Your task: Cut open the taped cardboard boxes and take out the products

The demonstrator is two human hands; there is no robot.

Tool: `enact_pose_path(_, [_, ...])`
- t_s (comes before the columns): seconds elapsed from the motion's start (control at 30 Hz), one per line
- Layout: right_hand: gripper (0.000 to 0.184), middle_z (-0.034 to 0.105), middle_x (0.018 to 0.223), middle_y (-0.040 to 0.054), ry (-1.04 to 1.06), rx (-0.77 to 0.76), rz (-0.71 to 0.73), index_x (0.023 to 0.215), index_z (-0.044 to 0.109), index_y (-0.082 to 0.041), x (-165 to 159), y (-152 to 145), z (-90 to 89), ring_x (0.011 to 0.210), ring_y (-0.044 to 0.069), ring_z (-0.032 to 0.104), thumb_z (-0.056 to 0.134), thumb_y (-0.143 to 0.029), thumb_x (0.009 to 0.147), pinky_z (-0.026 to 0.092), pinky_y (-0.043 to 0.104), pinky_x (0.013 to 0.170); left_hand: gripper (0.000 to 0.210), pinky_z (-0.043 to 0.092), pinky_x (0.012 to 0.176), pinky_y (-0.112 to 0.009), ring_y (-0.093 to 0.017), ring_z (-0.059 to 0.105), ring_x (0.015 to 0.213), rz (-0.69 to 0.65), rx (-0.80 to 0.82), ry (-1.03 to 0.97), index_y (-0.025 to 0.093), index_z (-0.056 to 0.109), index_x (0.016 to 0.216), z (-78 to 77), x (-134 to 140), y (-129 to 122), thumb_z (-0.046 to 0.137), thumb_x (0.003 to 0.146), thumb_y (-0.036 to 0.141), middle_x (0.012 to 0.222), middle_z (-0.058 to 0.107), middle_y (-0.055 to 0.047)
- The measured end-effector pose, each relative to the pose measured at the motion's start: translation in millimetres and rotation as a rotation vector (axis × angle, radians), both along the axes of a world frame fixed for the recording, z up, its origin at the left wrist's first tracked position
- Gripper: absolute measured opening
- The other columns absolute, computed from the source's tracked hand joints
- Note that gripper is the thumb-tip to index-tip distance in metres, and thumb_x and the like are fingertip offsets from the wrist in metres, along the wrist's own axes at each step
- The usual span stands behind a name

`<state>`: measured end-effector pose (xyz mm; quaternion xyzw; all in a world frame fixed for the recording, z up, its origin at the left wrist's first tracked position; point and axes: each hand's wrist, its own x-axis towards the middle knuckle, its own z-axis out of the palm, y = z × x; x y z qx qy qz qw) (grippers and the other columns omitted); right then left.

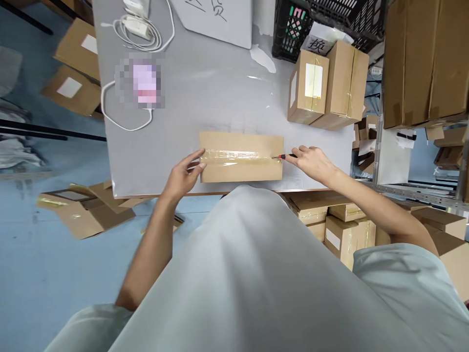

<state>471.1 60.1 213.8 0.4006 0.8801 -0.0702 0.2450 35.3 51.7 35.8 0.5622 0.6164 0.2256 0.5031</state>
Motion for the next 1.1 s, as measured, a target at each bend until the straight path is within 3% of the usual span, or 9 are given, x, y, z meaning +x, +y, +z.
enact_pose_path(0.17, [0.043,0.078,0.116,0.0169,0.009,-0.02,-0.136,0.136,0.075,-0.021,59.3,-11.0,-14.2,0.106,0.029,0.068,0.044,-0.005,0.111,0.046,0.038,0.081,0.103,0.058,0.122,-0.061,-0.03,0.076,0.126,0.033,0.008,0.075,0.027,0.063,0.158,2.8,4.8,-1.0,0.062,0.085,0.1,0.166,0.066,-0.007])
enact_pose_path(0.33, [0.048,0.077,0.119,0.0196,-0.106,-0.047,-0.28,0.146,0.07,-0.015,107.7,-36.9,-30.0,0.112,0.032,0.068,0.041,-0.004,0.11,0.047,0.037,0.078,0.083,0.062,0.117,-0.061,-0.036,0.072,0.138,0.051,0.034,0.187,0.027,0.064,0.157,11.7,12.1,-5.2,0.063,0.094,0.081,0.166,0.064,-0.014])
enact_pose_path(0.5, [0.051,0.074,0.138,0.0177,0.216,0.037,-0.611,0.165,0.054,-0.015,94.4,-68.8,-60.1,0.11,0.03,0.073,0.041,-0.026,0.117,0.055,0.035,0.076,0.059,0.039,0.136,-0.069,-0.042,0.045,0.166,-0.017,0.302,0.468,0.031,0.071,0.146,28.8,39.9,1.0,0.069,0.095,0.06,0.173,0.055,-0.011])
enact_pose_path(0.63, [0.051,0.073,0.14,0.0156,0.486,0.037,-0.748,0.164,0.055,-0.019,58.7,-82.5,-88.9,0.109,0.031,0.077,0.042,-0.033,0.117,0.061,0.036,0.08,0.063,0.033,0.14,-0.067,-0.04,0.04,0.169,-0.213,0.411,0.451,0.026,0.063,0.154,39.7,93.7,21.1,0.071,0.097,0.052,0.173,0.056,-0.013])
enact_pose_path(0.77, [0.05,0.076,0.138,0.0144,0.603,0.023,-0.743,0.164,0.055,-0.021,37.2,-91.3,-101.5,0.109,0.03,0.078,0.043,-0.032,0.116,0.062,0.036,0.081,0.078,0.023,0.142,-0.071,-0.043,0.033,0.173,-0.483,0.372,0.46,0.021,0.052,0.168,42.5,142.7,46.5,0.074,0.094,0.034,0.18,0.047,-0.017])
enact_pose_path(0.9, [0.051,0.076,0.138,0.0133,0.577,0.008,-0.708,0.166,0.055,-0.021,33.1,-94.2,-97.9,0.11,0.029,0.077,0.043,-0.031,0.117,0.061,0.034,0.078,0.092,0.017,0.143,-0.07,-0.045,0.036,0.172,-0.648,0.343,0.461,0.016,0.046,0.173,39.8,161.0,62.8,0.075,0.087,0.023,0.181,0.043,-0.022])
enact_pose_path(1.0, [0.053,0.078,0.135,0.0121,0.498,0.023,-0.628,0.169,0.053,-0.022,31.2,-88.0,-92.9,0.111,0.026,0.075,0.041,-0.028,0.118,0.059,0.032,0.075,0.098,0.016,0.142,-0.073,-0.048,0.034,0.171,-0.691,0.376,0.446,0.014,0.043,0.175,33.3,163.9,61.0,0.075,0.083,0.02,0.183,0.039,-0.024])
enact_pose_path(1.1, [0.061,0.079,0.133,0.0108,0.384,0.036,-0.487,0.173,0.051,-0.026,26.5,-76.2,-88.0,0.107,0.024,0.071,0.042,-0.015,0.114,0.057,0.031,0.077,0.096,0.02,0.142,-0.074,-0.048,0.027,0.174,-0.638,0.435,0.429,0.012,0.042,0.176,21.7,164.9,48.6,0.069,0.084,0.02,0.184,0.037,-0.024])
